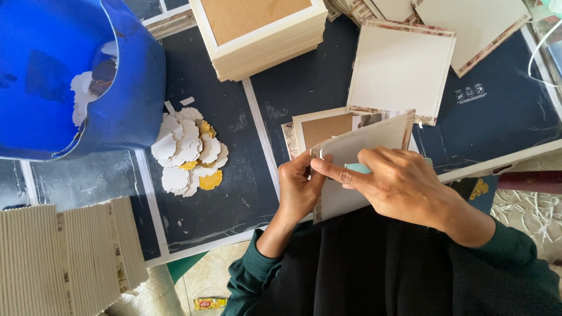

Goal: Applying double-sided tape to the edges of printed cards using a handheld applicator and stacking them.

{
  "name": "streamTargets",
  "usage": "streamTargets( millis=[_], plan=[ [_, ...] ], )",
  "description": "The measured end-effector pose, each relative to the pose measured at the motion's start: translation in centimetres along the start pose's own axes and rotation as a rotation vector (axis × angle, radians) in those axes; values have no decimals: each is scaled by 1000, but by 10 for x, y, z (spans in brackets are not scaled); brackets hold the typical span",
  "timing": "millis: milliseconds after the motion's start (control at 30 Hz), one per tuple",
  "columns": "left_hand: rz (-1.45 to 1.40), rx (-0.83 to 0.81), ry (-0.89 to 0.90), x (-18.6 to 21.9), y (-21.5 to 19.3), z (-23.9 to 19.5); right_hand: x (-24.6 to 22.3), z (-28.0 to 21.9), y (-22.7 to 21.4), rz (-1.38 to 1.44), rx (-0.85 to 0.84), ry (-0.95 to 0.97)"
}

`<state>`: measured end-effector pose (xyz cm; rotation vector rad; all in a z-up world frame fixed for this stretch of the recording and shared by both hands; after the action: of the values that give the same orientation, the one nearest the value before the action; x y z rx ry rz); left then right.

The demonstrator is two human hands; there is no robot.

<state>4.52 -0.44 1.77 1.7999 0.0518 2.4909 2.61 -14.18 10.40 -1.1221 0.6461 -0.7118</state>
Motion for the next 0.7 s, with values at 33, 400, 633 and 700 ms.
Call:
streamTargets(
  millis=[33,400,633,700],
  plan=[
    [31,-24,15,7,2,2,0,2,-2,2,-22,10],
    [-33,231,11,-13,-35,6,18,0,0,33,-6,24],
    [85,82,25,42,-7,17,8,15,31,136,163,-238],
    [92,90,21,30,-11,16,12,10,44,146,198,-265]
  ],
)
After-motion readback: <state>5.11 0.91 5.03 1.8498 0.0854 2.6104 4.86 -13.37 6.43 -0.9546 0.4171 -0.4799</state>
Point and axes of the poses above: each hand's wrist, its own z-axis towards the middle knuckle, its own y-axis out of the palm, x = y × z, the point moved 5 cm from there along z, towards the middle knuckle, and after that the axes turned 8 degrees about y, right-handed, at the moved point
